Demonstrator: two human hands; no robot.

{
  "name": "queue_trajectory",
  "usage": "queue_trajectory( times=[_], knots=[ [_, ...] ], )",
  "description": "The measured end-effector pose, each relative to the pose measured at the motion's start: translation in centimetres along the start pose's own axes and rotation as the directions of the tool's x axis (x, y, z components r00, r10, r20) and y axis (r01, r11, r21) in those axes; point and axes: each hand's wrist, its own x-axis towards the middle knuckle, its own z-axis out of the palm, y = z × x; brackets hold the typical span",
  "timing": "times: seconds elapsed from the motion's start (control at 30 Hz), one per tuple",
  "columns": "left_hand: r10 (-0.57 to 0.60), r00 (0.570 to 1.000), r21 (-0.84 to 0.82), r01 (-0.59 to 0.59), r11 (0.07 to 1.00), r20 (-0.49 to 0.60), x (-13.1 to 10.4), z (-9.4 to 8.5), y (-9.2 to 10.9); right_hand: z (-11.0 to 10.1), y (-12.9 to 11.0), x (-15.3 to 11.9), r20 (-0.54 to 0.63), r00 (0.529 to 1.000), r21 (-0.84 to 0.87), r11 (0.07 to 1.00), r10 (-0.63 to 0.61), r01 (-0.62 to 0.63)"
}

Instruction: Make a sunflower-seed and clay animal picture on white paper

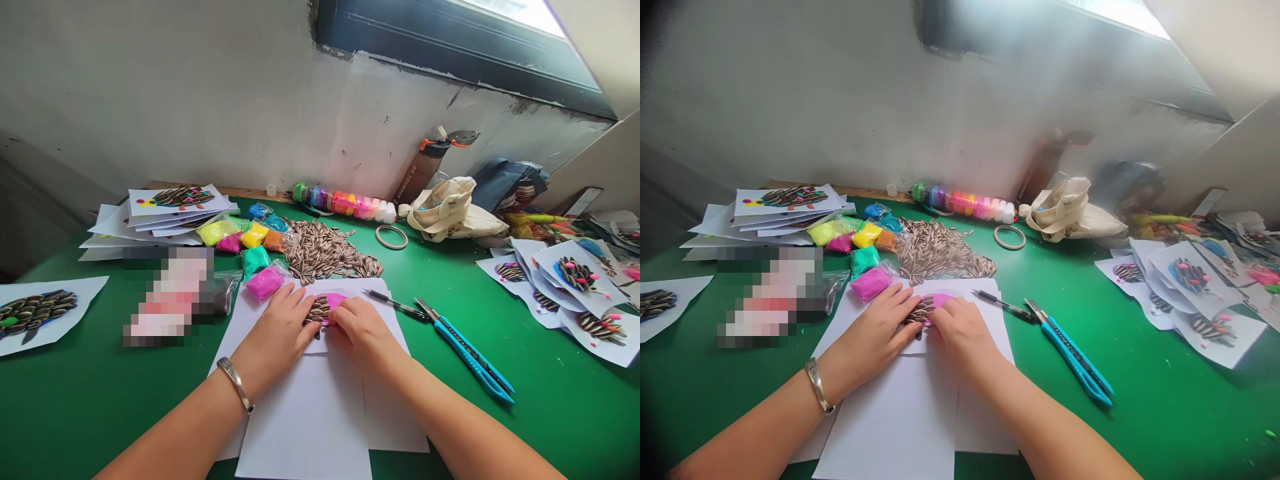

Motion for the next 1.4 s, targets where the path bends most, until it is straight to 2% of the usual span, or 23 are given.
queue_trajectory(
  times=[0.2, 0.3, 0.47, 0.6, 0.7, 0.87, 0.97, 1.17, 1.4],
  knots=[
    [0.002, 1.000, 0.006, -0.002, 1.000, 0.003, 0.1, 0.0, 0.0, -0.6, -0.2, -0.1, -0.038, 0.990, -0.155, 0.979, -0.138, 0.131],
    [0.005, 1.000, 0.006, -0.005, 1.000, 0.013, 0.1, -0.1, 0.1, -1.2, -0.2, -0.2, -0.059, 0.987, -0.141, 0.980, -0.152, 0.143],
    [-0.003, 0.999, 0.005, 0.002, 1.000, 0.033, 0.1, -0.3, 0.2, -1.8, 0.2, -0.2, -0.100, 0.995, 0.065, 0.998, -0.021, 0.028],
    [-0.003, 0.999, 0.009, 0.003, 1.000, 0.035, 0.1, -0.4, 0.2, -1.5, 0.3, -0.1, -0.024, 0.999, 0.213, 0.976, 0.045, -0.039],
    [0.002, 1.000, 0.003, -0.002, 1.000, 0.022, 0.0, -0.3, 0.2, -1.3, 0.1, 0.1, 0.026, 0.990, 0.328, 0.935, 0.136, -0.137],
    [-0.004, 1.000, -0.009, 0.004, 1.000, 0.016, 0.0, -0.3, 0.2, -1.3, -0.1, 0.3, 0.071, 0.969, 0.431, 0.869, 0.236, -0.243],
    [-0.004, 1.000, -0.017, 0.004, 1.000, 0.022, 0.1, -0.3, 0.2, -1.3, -0.3, 0.5, 0.080, 0.967, 0.414, 0.875, 0.242, -0.253],
    [-0.009, 1.000, -0.020, 0.009, 1.000, 0.015, 0.2, -0.2, 0.2, -0.7, -0.6, 0.6, 0.039, 0.966, 0.275, 0.926, 0.256, -0.257],
    [-0.001, 1.000, -0.014, 0.001, 1.000, -0.002, 0.0, -0.2, 0.2, 0.7, -0.5, 0.4, -0.091, 0.978, 0.170, 0.970, 0.189, -0.172]
  ],
)
